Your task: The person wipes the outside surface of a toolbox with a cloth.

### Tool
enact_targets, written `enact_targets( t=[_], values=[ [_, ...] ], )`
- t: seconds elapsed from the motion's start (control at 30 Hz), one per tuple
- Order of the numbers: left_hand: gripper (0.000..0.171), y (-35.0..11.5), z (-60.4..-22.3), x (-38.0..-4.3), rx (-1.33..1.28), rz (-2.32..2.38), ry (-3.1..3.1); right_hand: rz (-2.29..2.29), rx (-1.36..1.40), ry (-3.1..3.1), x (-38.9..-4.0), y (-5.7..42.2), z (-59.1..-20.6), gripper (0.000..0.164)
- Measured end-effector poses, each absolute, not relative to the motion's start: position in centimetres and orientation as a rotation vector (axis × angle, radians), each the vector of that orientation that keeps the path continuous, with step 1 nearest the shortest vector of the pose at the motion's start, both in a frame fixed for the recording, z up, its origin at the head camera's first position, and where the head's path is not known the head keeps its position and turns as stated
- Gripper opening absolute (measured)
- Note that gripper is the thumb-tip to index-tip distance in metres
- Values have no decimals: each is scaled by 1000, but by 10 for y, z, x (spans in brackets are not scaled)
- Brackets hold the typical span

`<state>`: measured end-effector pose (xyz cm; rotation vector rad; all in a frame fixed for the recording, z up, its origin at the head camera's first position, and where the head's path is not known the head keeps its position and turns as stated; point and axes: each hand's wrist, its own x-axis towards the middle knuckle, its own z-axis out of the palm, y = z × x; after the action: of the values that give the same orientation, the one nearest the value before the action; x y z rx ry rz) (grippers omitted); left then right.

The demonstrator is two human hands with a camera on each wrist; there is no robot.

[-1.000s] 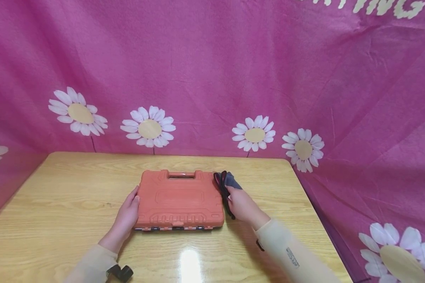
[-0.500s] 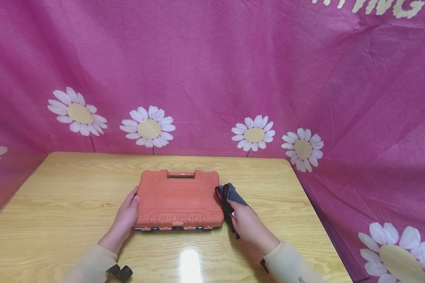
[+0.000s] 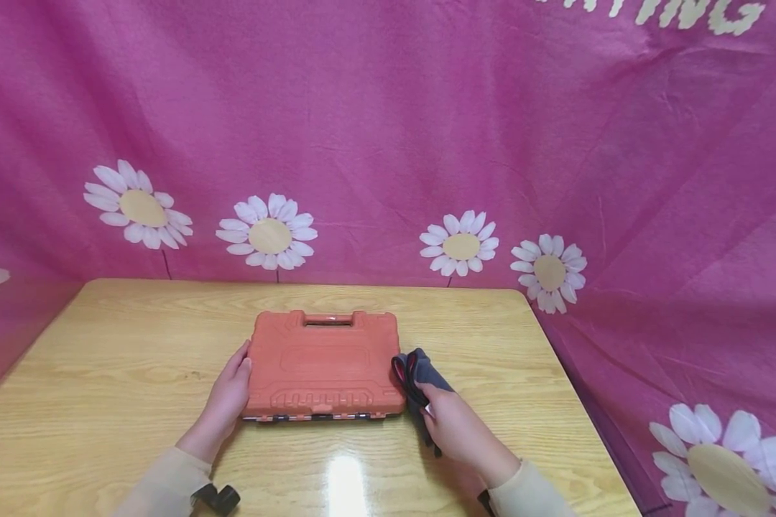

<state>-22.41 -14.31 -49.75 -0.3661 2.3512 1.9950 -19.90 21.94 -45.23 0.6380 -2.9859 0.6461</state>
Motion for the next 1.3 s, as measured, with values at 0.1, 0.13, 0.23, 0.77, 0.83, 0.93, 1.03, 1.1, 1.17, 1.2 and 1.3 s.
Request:
enact_targets(
  t=[0.1, 0.13, 0.23, 0.77, 0.83, 0.93, 1.03, 1.1, 1.17, 1.2, 1.3],
  values=[
    [55, -143, -497, -224, -372, 1996, 2349, 627, 648, -2976, -193, 221, -453, 32],
    [55, -142, -497, -224, -369, 1998, 2352, 626, 652, -2977, -191, 221, -454, 32],
    [55, -143, -497, -224, -364, 1996, 2344, 646, 643, -2994, -186, 223, -454, 30],
    [56, -144, -495, -223, -354, 1987, 2324, 670, 760, -2981, -165, 229, -454, 28],
    [56, -143, -495, -223, -355, 1990, 2320, 674, 775, -2988, -163, 228, -454, 28],
    [56, -143, -496, -223, -355, 1994, 2317, 686, 803, -2993, -162, 225, -454, 27],
    [56, -143, -496, -223, -356, 1998, 2315, 700, 815, -3013, -161, 221, -453, 27],
    [56, -143, -496, -223, -358, 1993, 2319, 707, 820, -3036, -161, 219, -452, 27],
    [56, -143, -497, -223, -362, 1984, 2325, 708, 827, -3049, -160, 217, -452, 26],
    [56, -143, -497, -223, -363, 1981, 2327, 711, 832, -3055, -160, 216, -452, 26],
    [56, -143, -497, -224, -367, 1971, 2336, 711, 842, -3060, -159, 213, -452, 26]
  ],
)
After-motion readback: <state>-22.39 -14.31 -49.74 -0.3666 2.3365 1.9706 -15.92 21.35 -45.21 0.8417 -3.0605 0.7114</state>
